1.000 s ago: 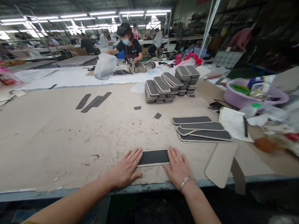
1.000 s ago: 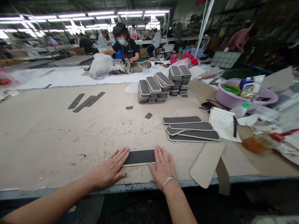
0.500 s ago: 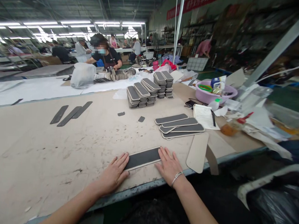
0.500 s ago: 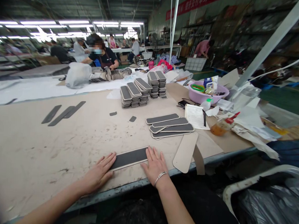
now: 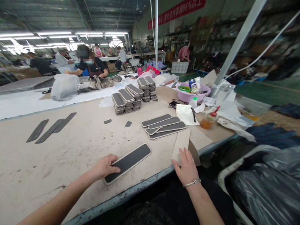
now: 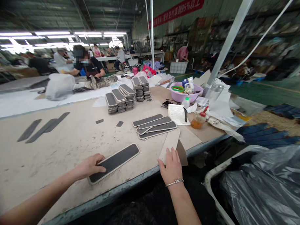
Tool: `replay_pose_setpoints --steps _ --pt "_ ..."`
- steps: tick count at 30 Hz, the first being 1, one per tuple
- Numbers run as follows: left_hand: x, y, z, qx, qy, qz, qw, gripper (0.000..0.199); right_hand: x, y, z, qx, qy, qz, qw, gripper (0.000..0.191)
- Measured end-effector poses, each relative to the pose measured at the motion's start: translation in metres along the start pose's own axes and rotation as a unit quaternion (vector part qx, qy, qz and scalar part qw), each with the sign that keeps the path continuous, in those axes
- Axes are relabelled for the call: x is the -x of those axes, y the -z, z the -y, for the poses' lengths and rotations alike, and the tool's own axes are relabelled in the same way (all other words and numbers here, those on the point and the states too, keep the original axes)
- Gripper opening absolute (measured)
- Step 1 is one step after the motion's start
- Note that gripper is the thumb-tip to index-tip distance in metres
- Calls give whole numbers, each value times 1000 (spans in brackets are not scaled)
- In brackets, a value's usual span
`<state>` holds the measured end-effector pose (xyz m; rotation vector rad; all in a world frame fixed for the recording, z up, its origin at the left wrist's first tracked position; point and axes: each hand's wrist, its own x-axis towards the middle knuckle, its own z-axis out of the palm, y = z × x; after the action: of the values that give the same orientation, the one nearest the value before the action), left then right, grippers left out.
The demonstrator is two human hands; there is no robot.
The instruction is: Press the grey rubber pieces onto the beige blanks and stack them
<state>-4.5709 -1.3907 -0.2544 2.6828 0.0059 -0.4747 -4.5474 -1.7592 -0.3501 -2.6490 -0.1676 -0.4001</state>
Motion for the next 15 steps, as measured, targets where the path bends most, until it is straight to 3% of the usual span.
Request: replay_pose_setpoints --steps 4,7,11,15 --pt "-8 11 -15 202 37 8 979 33 5 -5 -22 -13 27 83 996 61" --pt "-26 25 -37 276 44 -8 960 36 7 -3 -24 -15 44 102 994 69" --pt "-78 41 -79 278 -24 -62 958 41 6 5 -23 -3 42 131 991 60" --pt "-142 44 -120 220 -59 -99 969 49 4 9 -25 26 32 123 992 58"
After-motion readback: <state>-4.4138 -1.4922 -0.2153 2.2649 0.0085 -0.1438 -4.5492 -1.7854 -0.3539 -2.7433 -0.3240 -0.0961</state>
